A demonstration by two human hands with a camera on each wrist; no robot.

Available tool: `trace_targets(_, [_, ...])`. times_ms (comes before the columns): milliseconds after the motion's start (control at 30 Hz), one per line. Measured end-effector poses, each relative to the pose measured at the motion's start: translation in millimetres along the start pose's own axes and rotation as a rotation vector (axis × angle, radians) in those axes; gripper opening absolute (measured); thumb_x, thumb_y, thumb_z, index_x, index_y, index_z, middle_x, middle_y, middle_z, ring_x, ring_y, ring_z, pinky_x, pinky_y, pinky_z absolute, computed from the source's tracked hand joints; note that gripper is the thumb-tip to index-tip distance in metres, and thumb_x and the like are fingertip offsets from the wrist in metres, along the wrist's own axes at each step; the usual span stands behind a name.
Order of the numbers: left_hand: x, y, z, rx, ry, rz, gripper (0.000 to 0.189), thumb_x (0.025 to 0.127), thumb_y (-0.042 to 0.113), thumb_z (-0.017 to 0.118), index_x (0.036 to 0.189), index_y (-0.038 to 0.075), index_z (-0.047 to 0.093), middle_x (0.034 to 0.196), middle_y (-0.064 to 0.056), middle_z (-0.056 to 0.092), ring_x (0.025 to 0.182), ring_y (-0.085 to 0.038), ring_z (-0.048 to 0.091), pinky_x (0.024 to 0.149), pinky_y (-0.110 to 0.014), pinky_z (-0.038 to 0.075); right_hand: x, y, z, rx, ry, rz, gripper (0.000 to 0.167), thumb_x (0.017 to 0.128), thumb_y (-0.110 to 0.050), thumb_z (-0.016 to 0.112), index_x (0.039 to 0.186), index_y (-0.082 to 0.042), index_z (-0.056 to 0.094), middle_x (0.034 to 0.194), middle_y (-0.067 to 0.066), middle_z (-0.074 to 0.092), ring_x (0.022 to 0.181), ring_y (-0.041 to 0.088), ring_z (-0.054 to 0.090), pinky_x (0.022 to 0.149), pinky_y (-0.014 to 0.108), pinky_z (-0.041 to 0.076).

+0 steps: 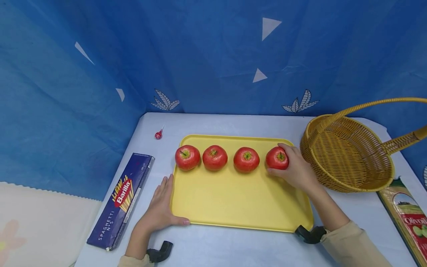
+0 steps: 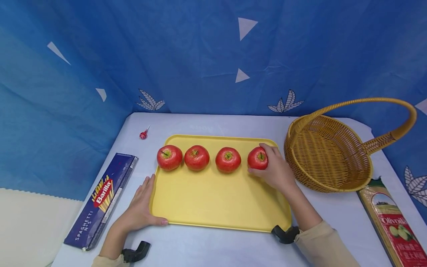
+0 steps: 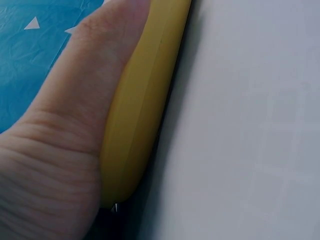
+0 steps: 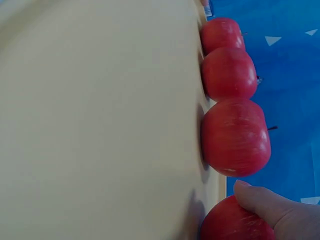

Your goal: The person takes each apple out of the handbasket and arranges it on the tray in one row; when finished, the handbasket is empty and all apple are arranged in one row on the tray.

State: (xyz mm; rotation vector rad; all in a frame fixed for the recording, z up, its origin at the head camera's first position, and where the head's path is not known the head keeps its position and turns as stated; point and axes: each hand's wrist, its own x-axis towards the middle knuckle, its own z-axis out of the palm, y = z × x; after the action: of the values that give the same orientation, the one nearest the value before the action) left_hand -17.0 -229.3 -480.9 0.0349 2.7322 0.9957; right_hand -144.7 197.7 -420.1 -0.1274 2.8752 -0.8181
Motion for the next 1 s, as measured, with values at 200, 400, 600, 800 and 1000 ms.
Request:
trace_targets(200, [-0.6, -0.2, 1.5, 0.004, -0.004, -0.01, 0.157, 0.047, 0.068, 0.089, 0.16, 0.014, -0.005, 0.168, -0.014, 0.001, 0.156, -0.035, -0.005, 0.124, -0.06, 0.001, 2.9, 0.4, 3.0, 0.034, -0.018, 0.017, 0.107, 0.074, -0.057, 0.081, 0.157, -0.019, 0.025, 0.147, 0.02, 0.039, 0.116, 0.042, 0.055, 0.09, 0.061, 0.052])
trace_targets(400, [-0.7, -0.9, 2.7, 0.01, -0.003, -0.01, 0.157, 0.047, 0.068, 0.089, 0.16, 0.015, -0.006, 0.168, -0.014, 0.001, 0.156, -0.035, -0.005, 0.124, -0.06, 0.002, 4.6, 3.3, 5.5, 0.096, -0.034, 0.009, 0.108, 0.076, -0.059, 0.078, 0.157, -0.013, 0.022, 0.144, 0.024, 0.041, 0.118, 0.042, 0.053, 0.09, 0.058, 0.055])
trace_targets(600, [-0.3, -0.8, 3.2, 0.009, 0.0, -0.001, 0.158, 0.046, 0.068, 0.089, 0.16, 0.015, -0.005, 0.168, -0.014, 0.002, 0.156, -0.034, -0.005, 0.124, -0.059, 0.002, 4.7, 6.9, 6.9, 0.125, -0.05, 0.009, 0.112, 0.077, -0.063, 0.076, 0.158, -0.012, 0.019, 0.144, 0.026, 0.041, 0.119, 0.043, 0.053, 0.091, 0.057, 0.055])
trace_targets(800, [0.2, 0.3, 2.9, 0.004, 0.0, 0.004, 0.158, 0.046, 0.069, 0.089, 0.16, 0.013, -0.005, 0.168, -0.014, 0.002, 0.156, -0.034, -0.005, 0.124, -0.059, 0.002, 3.7, 7.4, 7.5, 0.134, -0.068, 0.014, 0.115, 0.076, -0.064, 0.075, 0.159, -0.011, 0.015, 0.145, 0.026, 0.042, 0.122, 0.043, 0.052, 0.093, 0.059, 0.054])
trace_targets(1000, [-0.2, 1.2, 2.5, 0.004, -0.005, 0.001, 0.159, 0.046, 0.069, 0.089, 0.16, 0.013, -0.005, 0.168, -0.015, 0.002, 0.156, -0.035, -0.005, 0.124, -0.059, 0.002, 1.8, 6.1, 7.2, 0.106, -0.069, 0.022, 0.116, 0.077, -0.063, 0.075, 0.16, -0.013, 0.01, 0.147, 0.026, 0.039, 0.124, 0.045, 0.049, 0.096, 0.062, 0.051])
